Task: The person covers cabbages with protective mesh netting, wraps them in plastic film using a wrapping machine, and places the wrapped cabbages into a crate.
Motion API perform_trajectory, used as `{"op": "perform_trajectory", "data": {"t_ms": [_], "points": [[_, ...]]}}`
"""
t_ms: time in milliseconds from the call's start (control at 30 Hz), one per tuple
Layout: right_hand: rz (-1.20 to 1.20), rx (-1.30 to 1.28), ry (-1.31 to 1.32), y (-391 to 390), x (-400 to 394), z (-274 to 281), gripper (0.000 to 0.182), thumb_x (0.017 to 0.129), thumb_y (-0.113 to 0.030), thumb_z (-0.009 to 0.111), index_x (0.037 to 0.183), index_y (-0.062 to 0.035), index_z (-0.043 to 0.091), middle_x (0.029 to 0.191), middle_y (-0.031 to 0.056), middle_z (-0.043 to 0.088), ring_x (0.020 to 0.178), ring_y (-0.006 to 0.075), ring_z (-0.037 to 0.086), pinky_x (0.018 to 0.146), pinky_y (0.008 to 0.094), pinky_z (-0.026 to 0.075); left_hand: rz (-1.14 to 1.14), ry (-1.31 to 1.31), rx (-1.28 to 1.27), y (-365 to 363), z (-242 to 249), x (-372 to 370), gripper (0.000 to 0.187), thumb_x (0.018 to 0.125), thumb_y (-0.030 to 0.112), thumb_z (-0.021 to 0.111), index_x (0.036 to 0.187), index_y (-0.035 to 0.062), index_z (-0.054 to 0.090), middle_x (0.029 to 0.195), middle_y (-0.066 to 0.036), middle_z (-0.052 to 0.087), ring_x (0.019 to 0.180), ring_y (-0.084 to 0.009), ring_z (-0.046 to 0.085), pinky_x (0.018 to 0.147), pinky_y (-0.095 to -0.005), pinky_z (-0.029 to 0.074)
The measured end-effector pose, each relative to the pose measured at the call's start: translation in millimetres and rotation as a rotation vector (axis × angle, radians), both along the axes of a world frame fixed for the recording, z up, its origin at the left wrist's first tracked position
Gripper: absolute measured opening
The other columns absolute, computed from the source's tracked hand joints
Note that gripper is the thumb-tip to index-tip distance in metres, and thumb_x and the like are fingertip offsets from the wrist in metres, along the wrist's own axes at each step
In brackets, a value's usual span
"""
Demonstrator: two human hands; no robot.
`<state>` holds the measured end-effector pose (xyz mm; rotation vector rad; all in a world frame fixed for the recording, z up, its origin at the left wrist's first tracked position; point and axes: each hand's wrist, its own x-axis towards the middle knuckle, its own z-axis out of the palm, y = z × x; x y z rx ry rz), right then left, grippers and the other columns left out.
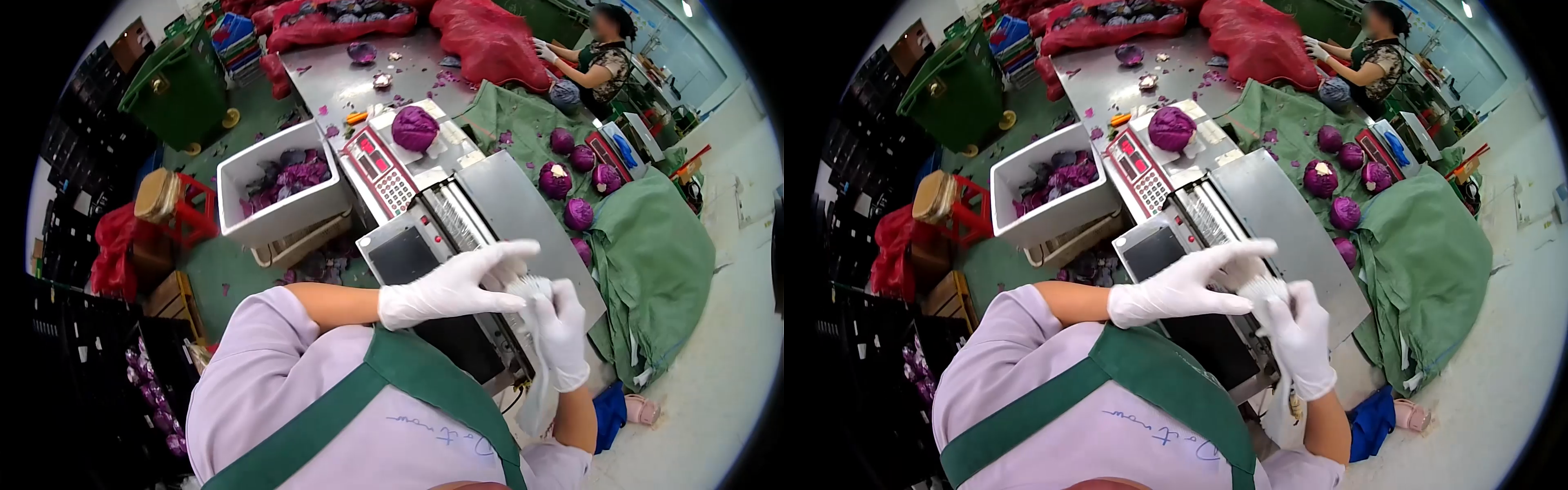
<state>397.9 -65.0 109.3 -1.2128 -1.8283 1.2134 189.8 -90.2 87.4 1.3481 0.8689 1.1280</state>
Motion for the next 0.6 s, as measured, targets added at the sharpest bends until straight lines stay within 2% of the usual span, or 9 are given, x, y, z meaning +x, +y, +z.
{"op": "perform_trajectory", "data": {"t_ms": [100,133,200,267,333,400,467,533,600], "points": [[0.076,0.041,0.086,-1.6,-37.6,-23.7,0.027,0.096,-0.025,0.060,0.092,0.0004,0.055,0.076,0.0024,0.057,0.065,0.0055,0.054,0.053,0.0232,0.047,0.095,-0.090,-0.330,-12.5,-9.7,-11.8,0.023,0.092,0.022,0.066,0.103,0.0016,0.065,0.089,-0.001,0.062,0.086,-0.0097,0.059,0.079,-0.0268,0.050],[0.098,0.041,0.072,-4.1,-39.2,-26.9,0.027,0.096,-0.025,0.060,0.092,0.0004,0.055,0.076,0.0024,0.057,0.065,0.0055,0.054,0.053,0.0232,0.047,0.113,-0.108,-0.328,-14.7,-18.8,-16.6,0.023,0.092,0.022,0.066,0.103,0.0016,0.065,0.089,-0.001,0.062,0.086,-0.0097,0.059,0.079,-0.0268,0.050],[0.036,-0.452,0.128,-13.4,-49.9,-22.9,0.023,0.097,-0.023,0.059,0.092,-0.0001,0.056,0.078,0.0014,0.057,0.070,0.0040,0.052,0.060,0.0217,0.047,0.162,0.037,-0.191,-15.7,-41.0,-25.0,0.026,0.092,0.024,0.066,0.104,0.0016,0.063,0.092,-0.002,0.062,0.089,-0.0102,0.059,0.081,-0.0266,0.049],[0.075,-0.297,0.085,-7.4,-54.0,-40.8,0.019,0.097,-0.019,0.058,0.092,-0.0001,0.056,0.080,0.0011,0.059,0.073,0.0049,0.054,0.065,0.0217,0.046,0.222,-0.011,-0.042,-22.1,-46.6,-23.2,0.028,0.091,0.026,0.067,0.101,0.0012,0.062,0.095,-0.004,0.064,0.095,-0.0107,0.058,0.086,-0.0267,0.047],[0.135,-0.520,0.076,0.0,-67.9,-31.1,0.023,0.099,-0.021,0.053,0.093,0.0008,0.057,0.082,0.0023,0.060,0.074,0.0065,0.055,0.066,0.0243,0.047,0.131,-0.096,-0.133,-14.0,-50.4,-33.4,0.026,0.091,0.024,0.066,0.103,0.0013,0.062,0.098,-0.004,0.064,0.094,-0.0096,0.059,0.082,-0.0259,0.049],[0.007,-0.703,0.487,13.8,-73.2,-49.7,0.040,0.101,-0.033,0.044,0.103,0.0045,0.058,0.091,0.0093,0.064,0.080,0.0132,0.062,0.072,0.0293,0.052,0.092,-0.332,-0.259,-1.9,-50.7,-53.0,0.024,0.092,0.022,0.066,0.104,0.0015,0.062,0.099,-0.003,0.064,0.087,-0.0076,0.061,0.072,-0.0232,0.051],[-0.042,-0.485,0.523,22.2,-90.1,-64.8,0.042,0.099,-0.033,0.049,0.117,0.0046,0.056,0.099,0.0141,0.065,0.083,0.0184,0.065,0.077,0.0332,0.055,0.221,-0.583,-0.196,7.2,-38.5,-70.6,0.019,0.092,0.018,0.065,0.101,0.0021,0.062,0.091,0.000,0.063,0.077,-0.0060,0.060,0.062,-0.0196,0.049],[-0.051,-0.418,0.592,18.5,-132.2,-63.7,0.043,0.099,-0.032,0.052,0.123,0.0033,0.053,0.103,0.0143,0.064,0.089,0.0193,0.064,0.082,0.0339,0.054,0.214,-0.499,-0.337,21.9,-52.8,-87.6,0.017,0.092,0.017,0.065,0.100,0.0025,0.062,0.089,0.000,0.061,0.082,-0.0057,0.059,0.066,-0.0208,0.049],[-0.066,-0.265,0.794,20.2,-182.4,-83.1,0.050,0.096,-0.028,0.059,0.136,-0.0007,0.047,0.116,0.0129,0.061,0.105,0.0197,0.060,0.095,0.0331,0.048,0.185,-0.420,-0.113,42.8,-84.4,-93.5,0.014,0.091,0.014,0.065,0.098,0.0025,0.062,0.089,0.000,0.060,0.084,-0.0059,0.056,0.072,-0.0225,0.048]]}}
